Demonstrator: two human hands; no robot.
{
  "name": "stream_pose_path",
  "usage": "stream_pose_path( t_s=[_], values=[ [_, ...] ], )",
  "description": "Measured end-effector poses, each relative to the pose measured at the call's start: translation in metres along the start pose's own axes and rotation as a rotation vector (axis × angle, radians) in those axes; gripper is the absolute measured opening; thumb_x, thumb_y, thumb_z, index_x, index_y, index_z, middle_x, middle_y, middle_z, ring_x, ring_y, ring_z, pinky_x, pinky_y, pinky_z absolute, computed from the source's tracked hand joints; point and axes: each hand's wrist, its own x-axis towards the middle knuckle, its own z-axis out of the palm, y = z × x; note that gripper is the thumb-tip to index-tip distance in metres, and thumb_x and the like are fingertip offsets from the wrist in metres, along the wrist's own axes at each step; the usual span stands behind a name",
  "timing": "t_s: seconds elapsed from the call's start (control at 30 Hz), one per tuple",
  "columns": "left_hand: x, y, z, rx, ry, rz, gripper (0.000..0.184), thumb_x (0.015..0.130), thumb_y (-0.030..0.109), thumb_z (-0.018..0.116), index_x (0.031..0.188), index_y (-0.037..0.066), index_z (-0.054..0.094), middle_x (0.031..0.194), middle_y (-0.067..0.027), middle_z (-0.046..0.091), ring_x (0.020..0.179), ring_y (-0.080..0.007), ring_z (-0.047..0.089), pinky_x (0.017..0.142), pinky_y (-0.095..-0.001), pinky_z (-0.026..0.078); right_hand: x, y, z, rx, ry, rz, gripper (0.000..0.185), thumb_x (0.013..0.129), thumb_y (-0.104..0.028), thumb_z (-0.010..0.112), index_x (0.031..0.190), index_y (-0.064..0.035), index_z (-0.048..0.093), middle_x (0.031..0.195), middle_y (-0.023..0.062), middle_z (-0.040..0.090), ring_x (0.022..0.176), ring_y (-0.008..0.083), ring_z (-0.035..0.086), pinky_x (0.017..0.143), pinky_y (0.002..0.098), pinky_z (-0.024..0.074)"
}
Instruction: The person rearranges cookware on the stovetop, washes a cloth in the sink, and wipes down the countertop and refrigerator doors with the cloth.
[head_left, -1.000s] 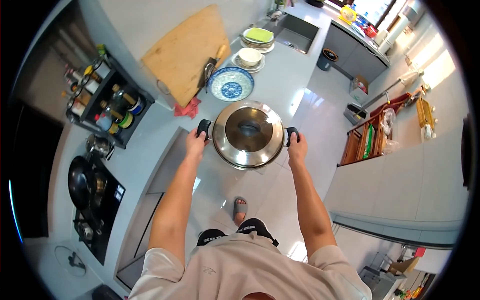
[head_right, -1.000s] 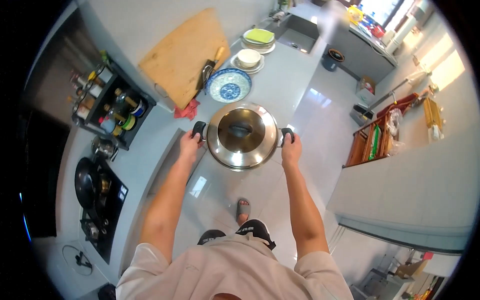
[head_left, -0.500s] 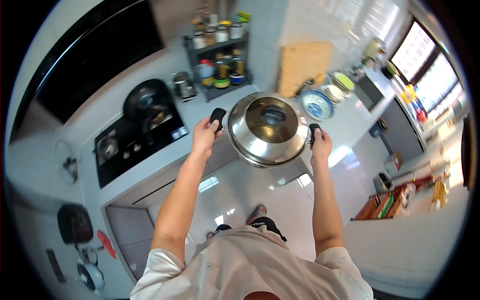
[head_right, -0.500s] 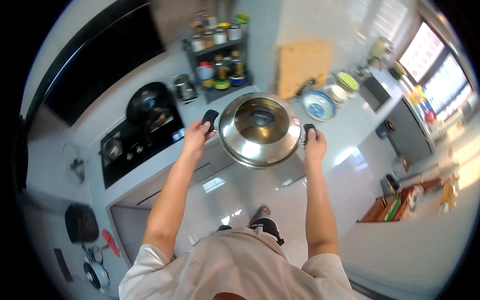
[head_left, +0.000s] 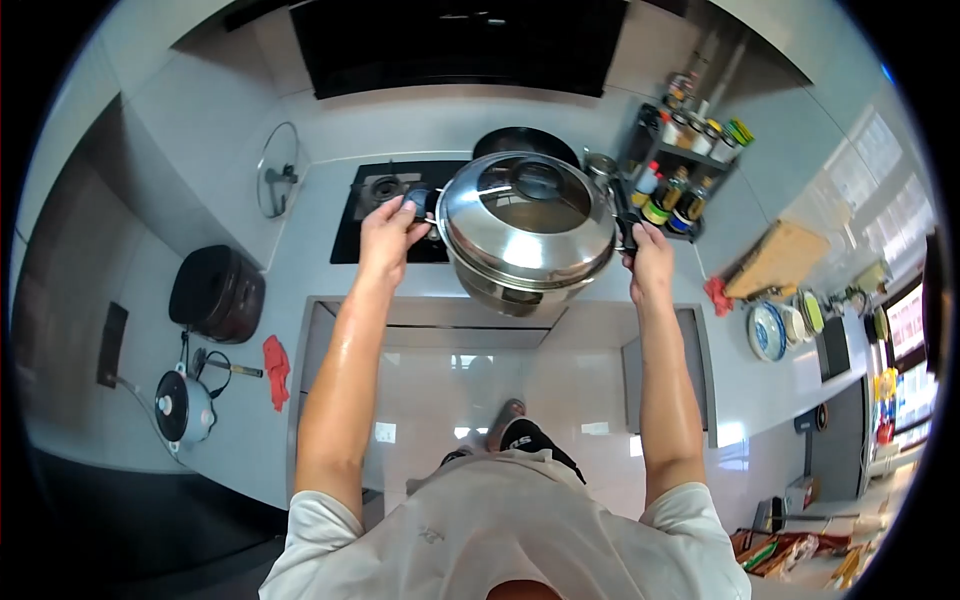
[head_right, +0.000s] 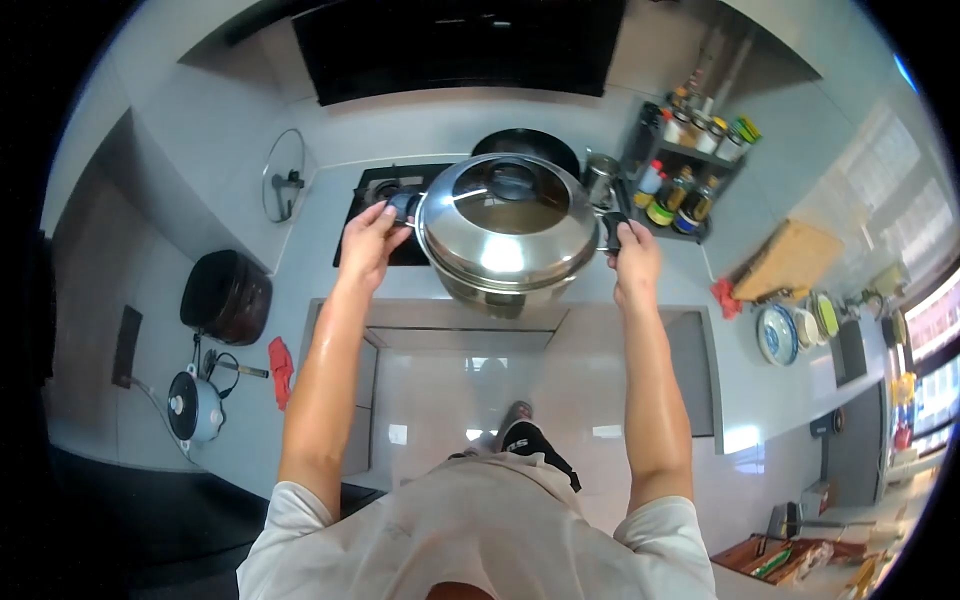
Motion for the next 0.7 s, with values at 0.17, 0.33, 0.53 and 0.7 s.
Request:
stream_pose_path(
  t_s=[0.17, 0.33, 0.53, 0.7],
  values=[
    [0.070, 0.023, -0.099, -0.039, 0.201, 0.029, 0.049, 0.108, 0.010, 0.061, 0.151, -0.008, 0.047, 0.117, -0.0153, 0.071, 0.098, -0.0230, 0.075, 0.085, -0.0321, 0.065, 0.038, 0.022, 0.135, -0.041, -0.211, 0.085, 0.042, 0.105, -0.020, 0.064, 0.142, 0.0004, 0.059, 0.102, 0.0101, 0.075, 0.076, 0.0136, 0.065, 0.059, 0.0258, 0.0481],
    [0.139, 0.038, -0.178, -0.055, 0.320, 0.009, 0.053, 0.109, 0.010, 0.059, 0.155, -0.007, 0.041, 0.120, -0.0160, 0.069, 0.099, -0.0242, 0.075, 0.086, -0.0353, 0.064, 0.079, 0.037, 0.258, -0.096, -0.383, 0.131, 0.040, 0.107, -0.017, 0.060, 0.144, -0.0022, 0.061, 0.106, 0.0096, 0.073, 0.077, 0.0149, 0.065, 0.064, 0.0263, 0.0515],
    [0.235, 0.045, -0.235, -0.078, 0.433, 0.012, 0.045, 0.109, 0.010, 0.059, 0.151, 0.000, 0.048, 0.120, -0.0146, 0.068, 0.096, -0.0235, 0.071, 0.090, -0.0370, 0.063, 0.142, 0.067, 0.385, -0.141, -0.378, 0.252, 0.040, 0.105, -0.013, 0.063, 0.144, -0.0042, 0.061, 0.119, 0.0133, 0.069, 0.089, 0.0214, 0.067, 0.068, 0.0310, 0.0582],
    [0.328, 0.043, -0.271, -0.034, 0.387, -0.032, 0.049, 0.110, 0.011, 0.057, 0.156, 0.000, 0.043, 0.127, -0.0157, 0.066, 0.105, -0.0258, 0.071, 0.095, -0.0381, 0.062, 0.182, 0.095, 0.455, -0.206, -0.309, 0.301, 0.045, 0.105, -0.015, 0.064, 0.148, -0.0044, 0.058, 0.129, 0.0139, 0.067, 0.095, 0.0230, 0.067, 0.069, 0.0345, 0.0603]
  ],
)
